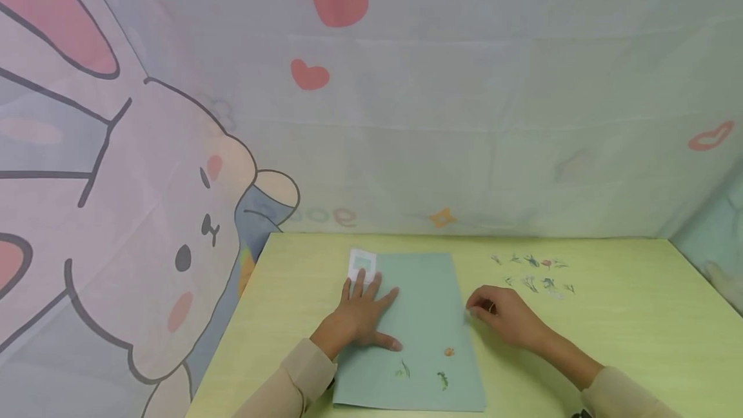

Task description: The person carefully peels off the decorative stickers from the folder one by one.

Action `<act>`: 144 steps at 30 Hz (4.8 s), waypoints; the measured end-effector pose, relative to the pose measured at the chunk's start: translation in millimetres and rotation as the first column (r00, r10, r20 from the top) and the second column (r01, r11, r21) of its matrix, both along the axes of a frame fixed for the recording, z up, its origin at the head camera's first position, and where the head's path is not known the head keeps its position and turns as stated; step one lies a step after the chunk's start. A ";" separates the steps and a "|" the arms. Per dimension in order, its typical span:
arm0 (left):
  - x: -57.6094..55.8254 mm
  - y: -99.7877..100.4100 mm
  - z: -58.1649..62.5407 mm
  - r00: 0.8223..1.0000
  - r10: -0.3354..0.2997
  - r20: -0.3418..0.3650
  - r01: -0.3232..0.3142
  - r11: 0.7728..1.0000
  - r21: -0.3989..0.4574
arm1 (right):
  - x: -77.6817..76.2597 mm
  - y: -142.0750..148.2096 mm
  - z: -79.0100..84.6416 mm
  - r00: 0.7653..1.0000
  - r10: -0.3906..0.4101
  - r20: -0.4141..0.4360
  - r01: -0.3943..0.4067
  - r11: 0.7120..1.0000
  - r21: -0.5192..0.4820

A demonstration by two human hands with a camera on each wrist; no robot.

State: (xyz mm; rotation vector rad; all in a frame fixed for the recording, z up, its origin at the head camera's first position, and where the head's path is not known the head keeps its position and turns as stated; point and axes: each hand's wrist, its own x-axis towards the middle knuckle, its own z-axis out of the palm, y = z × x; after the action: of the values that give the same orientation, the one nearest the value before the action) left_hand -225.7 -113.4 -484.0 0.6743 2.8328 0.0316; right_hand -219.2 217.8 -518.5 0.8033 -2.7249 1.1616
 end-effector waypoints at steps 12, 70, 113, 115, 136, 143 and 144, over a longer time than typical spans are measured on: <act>-1.8 0.8 -1.9 1.000 0.003 0.003 -0.003 1.000 -0.005 | -7.0 29.1 -4.9 0.989 -0.144 -0.026 0.144 0.990 0.002; -14.7 -4.2 -25.4 1.000 -0.003 -0.017 0.003 1.000 0.005 | -23.4 81.7 -24.7 0.955 -0.291 -0.056 0.294 0.952 0.086; -5.4 -1.1 -8.2 1.000 -0.006 -0.014 0.005 1.000 -0.013 | 24.5 -20.4 -16.2 0.954 0.259 -0.148 -0.246 0.964 0.097; -5.9 -1.2 -8.9 1.000 -0.006 -0.012 0.006 1.000 -0.011 | 26.8 -23.3 -16.2 0.950 0.268 -0.158 -0.252 0.961 0.116; -5.8 -2.2 -10.5 1.000 -0.005 -0.016 0.005 1.000 -0.013 | 32.8 -34.6 -18.7 0.932 0.294 -0.214 -0.254 0.947 0.194; -5.5 -2.5 -11.0 1.000 -0.008 -0.021 0.008 1.000 -0.018 | 30.1 -34.3 -20.7 0.930 0.301 -0.210 -0.269 0.949 0.167; -5.8 -2.4 -11.2 1.000 -0.008 -0.021 0.008 1.000 -0.018 | 29.8 -34.3 -20.9 0.931 0.301 -0.205 -0.271 0.949 0.162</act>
State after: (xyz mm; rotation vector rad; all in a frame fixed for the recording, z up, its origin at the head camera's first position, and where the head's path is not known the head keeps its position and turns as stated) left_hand -231.5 -115.7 -495.2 0.6860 2.8471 -0.0020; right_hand -189.4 183.5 -539.4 1.3020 -2.5732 0.8690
